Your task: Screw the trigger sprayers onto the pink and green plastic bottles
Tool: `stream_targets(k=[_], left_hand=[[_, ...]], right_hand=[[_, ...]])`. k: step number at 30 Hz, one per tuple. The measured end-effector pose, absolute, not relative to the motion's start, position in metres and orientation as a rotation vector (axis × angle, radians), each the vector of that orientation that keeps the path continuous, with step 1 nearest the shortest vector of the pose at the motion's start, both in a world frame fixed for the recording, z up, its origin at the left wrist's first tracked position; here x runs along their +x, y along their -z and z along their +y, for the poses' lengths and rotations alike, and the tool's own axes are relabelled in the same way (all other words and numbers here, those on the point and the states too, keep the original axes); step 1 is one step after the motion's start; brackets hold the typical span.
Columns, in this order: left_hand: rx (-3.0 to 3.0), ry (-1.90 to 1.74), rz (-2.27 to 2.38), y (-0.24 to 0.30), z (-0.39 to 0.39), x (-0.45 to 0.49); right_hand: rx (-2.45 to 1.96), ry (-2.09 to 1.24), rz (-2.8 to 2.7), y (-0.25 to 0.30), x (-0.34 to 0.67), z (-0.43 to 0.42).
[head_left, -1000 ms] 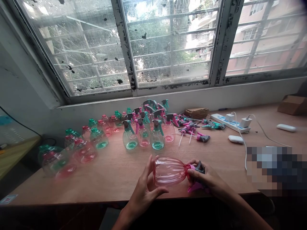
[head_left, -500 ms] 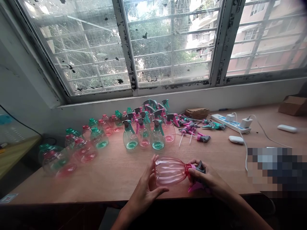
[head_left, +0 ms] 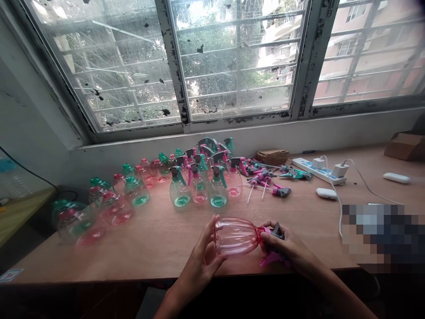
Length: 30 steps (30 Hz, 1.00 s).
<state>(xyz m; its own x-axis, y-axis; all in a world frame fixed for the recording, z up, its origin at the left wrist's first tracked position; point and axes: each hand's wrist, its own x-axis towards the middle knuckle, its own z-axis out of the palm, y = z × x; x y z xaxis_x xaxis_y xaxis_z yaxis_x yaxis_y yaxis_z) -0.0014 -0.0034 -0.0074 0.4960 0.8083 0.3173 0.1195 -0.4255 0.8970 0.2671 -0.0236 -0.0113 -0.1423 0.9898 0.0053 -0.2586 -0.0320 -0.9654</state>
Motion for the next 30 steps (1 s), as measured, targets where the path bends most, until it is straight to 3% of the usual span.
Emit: stream_targets(k=[30], left_hand=[[1.849, -0.958, 0.879, 0.0072, -0.0013, -0.0019]], right_hand=[[-0.967, -1.42, -1.129, 0.0135, 0.2688, -0.0236]])
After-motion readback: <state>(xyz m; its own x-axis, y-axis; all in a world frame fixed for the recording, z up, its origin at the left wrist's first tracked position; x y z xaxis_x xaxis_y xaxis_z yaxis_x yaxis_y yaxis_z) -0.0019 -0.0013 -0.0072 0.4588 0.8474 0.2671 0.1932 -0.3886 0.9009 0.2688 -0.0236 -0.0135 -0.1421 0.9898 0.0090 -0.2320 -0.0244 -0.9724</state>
